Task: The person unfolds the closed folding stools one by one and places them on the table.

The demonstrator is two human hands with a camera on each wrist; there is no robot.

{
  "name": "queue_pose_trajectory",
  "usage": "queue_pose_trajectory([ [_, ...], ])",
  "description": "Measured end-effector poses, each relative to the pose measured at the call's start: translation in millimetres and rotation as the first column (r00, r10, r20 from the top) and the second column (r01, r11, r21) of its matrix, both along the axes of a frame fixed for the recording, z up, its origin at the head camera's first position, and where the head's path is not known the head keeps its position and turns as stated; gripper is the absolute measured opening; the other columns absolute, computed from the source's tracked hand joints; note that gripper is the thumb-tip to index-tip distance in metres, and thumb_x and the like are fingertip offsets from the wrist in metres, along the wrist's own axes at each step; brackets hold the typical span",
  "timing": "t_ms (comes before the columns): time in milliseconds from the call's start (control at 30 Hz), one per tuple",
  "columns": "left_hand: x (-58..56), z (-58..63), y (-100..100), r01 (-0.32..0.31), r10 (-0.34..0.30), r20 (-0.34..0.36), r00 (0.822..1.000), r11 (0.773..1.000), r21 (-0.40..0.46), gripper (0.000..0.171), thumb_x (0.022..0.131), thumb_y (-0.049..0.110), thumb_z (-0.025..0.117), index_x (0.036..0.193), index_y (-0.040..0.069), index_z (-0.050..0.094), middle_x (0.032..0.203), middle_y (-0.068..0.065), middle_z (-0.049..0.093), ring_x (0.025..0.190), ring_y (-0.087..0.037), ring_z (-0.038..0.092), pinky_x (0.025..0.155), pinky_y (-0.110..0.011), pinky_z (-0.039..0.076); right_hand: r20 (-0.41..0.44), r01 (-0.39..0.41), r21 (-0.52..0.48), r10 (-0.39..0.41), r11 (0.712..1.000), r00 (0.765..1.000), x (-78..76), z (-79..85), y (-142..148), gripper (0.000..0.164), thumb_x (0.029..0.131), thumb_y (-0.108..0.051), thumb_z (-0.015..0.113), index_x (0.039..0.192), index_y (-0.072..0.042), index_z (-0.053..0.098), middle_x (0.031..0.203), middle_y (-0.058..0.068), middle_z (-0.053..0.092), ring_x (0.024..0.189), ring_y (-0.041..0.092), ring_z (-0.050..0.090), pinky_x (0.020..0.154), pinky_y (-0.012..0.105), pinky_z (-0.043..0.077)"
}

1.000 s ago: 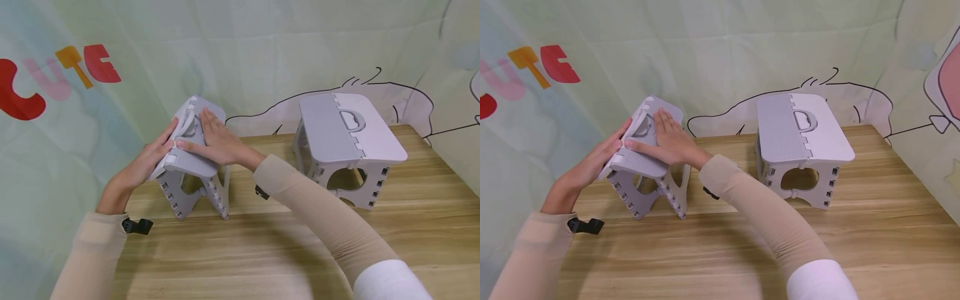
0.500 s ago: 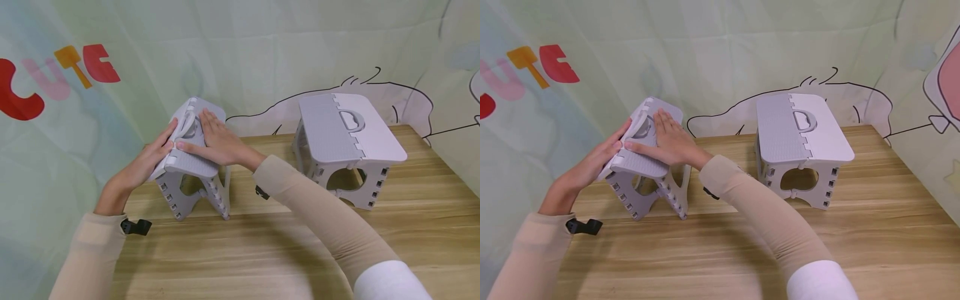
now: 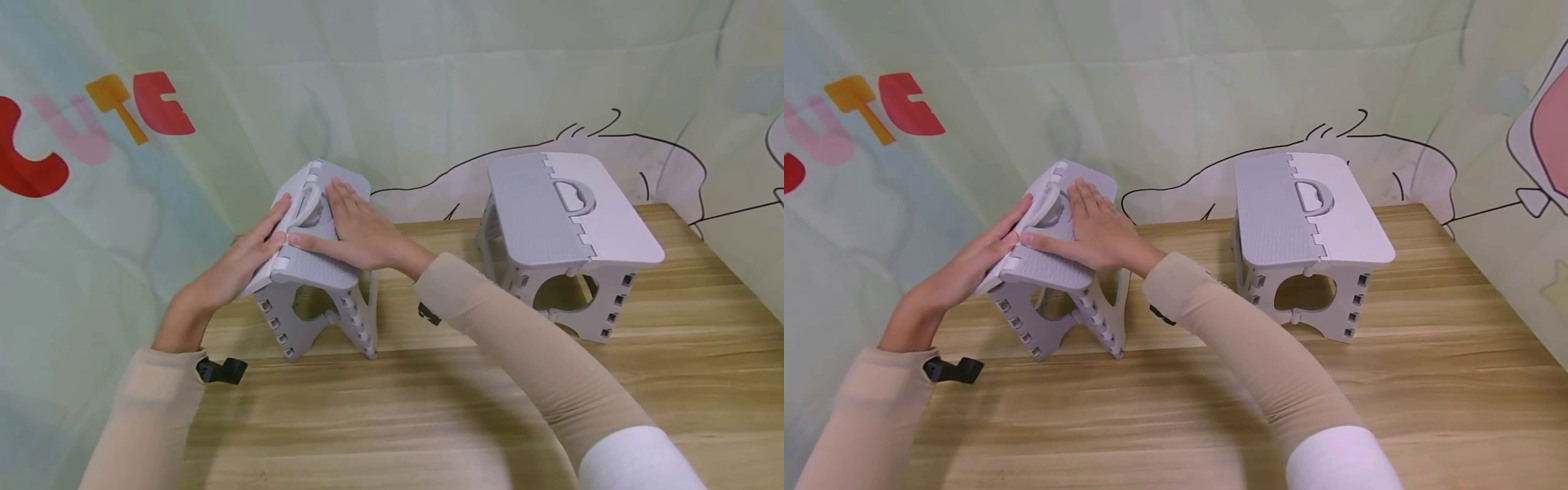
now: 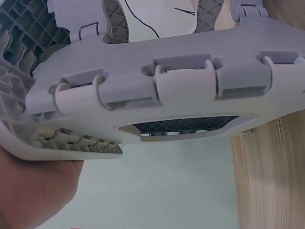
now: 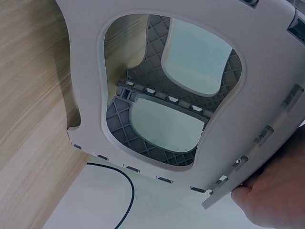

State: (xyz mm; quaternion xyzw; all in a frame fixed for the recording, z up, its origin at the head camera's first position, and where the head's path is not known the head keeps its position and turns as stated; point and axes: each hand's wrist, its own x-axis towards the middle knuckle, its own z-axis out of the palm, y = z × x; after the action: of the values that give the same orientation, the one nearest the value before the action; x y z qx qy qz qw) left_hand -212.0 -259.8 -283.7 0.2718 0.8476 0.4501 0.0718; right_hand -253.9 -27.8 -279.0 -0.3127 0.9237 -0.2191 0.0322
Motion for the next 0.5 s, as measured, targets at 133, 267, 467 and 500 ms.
queue_pose_trajectory([
  [133,-0.7,0.5,-0.1,-0.004,0.003,-0.012,1.000,1.000,-0.008,0.059,0.110,0.027,0.033,0.162,0.028,0.005,0.166,0.009,-0.002,0.149,-0.018,0.002,0.114,-0.062,0.011,-0.007,0.003,0.013,-0.003,1.000,1.000,-0.8,0.1,0.7,0.106,0.092,-0.079,0.032,0.158,-0.006,-0.007,0.165,0.008,-0.012,0.149,0.016,-0.013,0.121,0.030,-0.002],
  [267,-1.2,0.9,-0.2,-0.007,0.006,-0.028,1.000,1.000,-0.019,0.060,0.109,0.025,0.035,0.162,0.027,0.007,0.166,0.009,-0.001,0.149,-0.017,0.002,0.115,-0.060,0.011,-0.018,0.005,0.023,-0.004,1.000,1.000,-1.2,0.9,1.7,0.107,0.091,-0.079,0.031,0.158,-0.005,-0.006,0.165,0.009,-0.010,0.150,0.017,-0.012,0.121,0.029,-0.001],
  [467,-1.4,2.4,0.1,0.008,-0.009,-0.048,0.999,1.000,-0.027,0.062,0.108,0.022,0.037,0.162,0.024,0.006,0.167,0.002,-0.003,0.150,-0.022,-0.001,0.116,-0.061,0.007,-0.035,0.007,0.037,-0.006,0.999,0.999,-1.5,1.6,2.4,0.108,0.091,-0.079,0.032,0.158,-0.003,-0.004,0.166,0.010,-0.008,0.150,0.018,-0.010,0.121,0.029,0.000],
  [500,-1.6,2.7,0.2,0.010,-0.011,-0.052,0.999,0.999,-0.031,0.062,0.108,0.022,0.037,0.162,0.023,0.005,0.167,0.001,-0.003,0.150,-0.022,-0.002,0.116,-0.061,0.005,-0.037,0.008,0.042,-0.006,0.999,0.999,-1.6,1.7,2.4,0.108,0.091,-0.079,0.032,0.158,-0.003,-0.004,0.166,0.010,-0.008,0.150,0.018,-0.009,0.121,0.028,0.000],
])
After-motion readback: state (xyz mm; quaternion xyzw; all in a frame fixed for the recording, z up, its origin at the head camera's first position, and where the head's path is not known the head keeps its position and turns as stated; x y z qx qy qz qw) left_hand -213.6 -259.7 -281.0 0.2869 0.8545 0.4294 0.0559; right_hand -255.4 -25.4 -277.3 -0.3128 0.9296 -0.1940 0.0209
